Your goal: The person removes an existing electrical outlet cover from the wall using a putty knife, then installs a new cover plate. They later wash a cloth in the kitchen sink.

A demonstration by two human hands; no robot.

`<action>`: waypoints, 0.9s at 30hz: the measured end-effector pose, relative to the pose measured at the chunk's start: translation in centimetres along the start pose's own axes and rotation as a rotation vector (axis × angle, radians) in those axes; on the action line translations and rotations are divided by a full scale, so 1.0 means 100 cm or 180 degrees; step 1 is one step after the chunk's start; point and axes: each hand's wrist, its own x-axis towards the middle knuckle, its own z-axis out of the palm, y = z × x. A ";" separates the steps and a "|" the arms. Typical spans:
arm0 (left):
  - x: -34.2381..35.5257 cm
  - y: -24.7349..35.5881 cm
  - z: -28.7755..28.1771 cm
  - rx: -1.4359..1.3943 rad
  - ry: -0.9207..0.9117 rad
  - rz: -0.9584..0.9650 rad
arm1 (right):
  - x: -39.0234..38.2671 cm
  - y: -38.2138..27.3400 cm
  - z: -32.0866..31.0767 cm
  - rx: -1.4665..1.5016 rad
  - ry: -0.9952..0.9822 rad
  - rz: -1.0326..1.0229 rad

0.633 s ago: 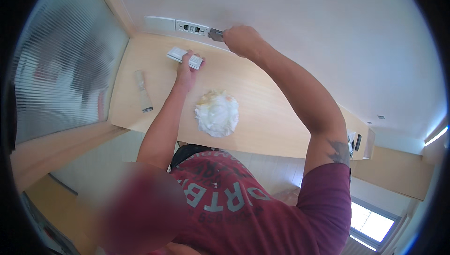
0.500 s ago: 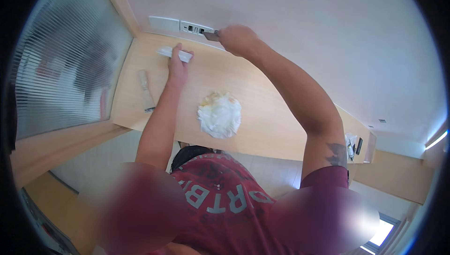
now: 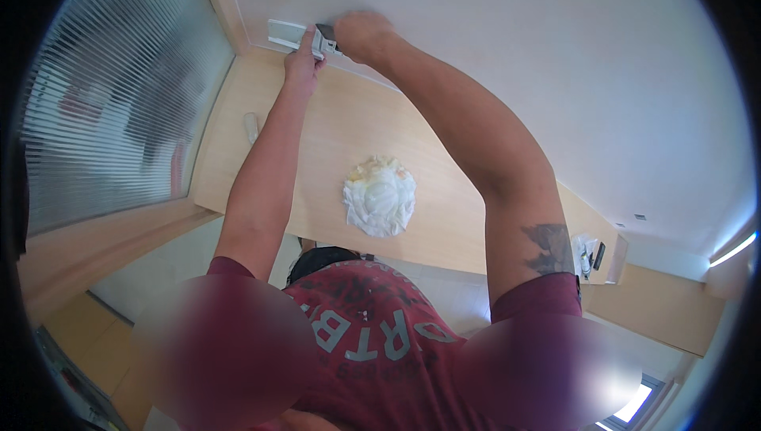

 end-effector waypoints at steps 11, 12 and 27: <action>0.000 0.003 -0.003 0.0217 -0.0013 0.0226 | 0.008 -0.009 -0.007 -0.0191 0.0068 -0.0094; 0.002 0.003 -0.005 0.0260 0.0002 0.0229 | 0.012 -0.008 -0.008 -0.0110 -0.0025 -0.0045; 0.003 0.002 -0.021 0.0002 -0.0271 0.0224 | 0.011 -0.002 -0.012 -0.0263 -0.0106 -0.0261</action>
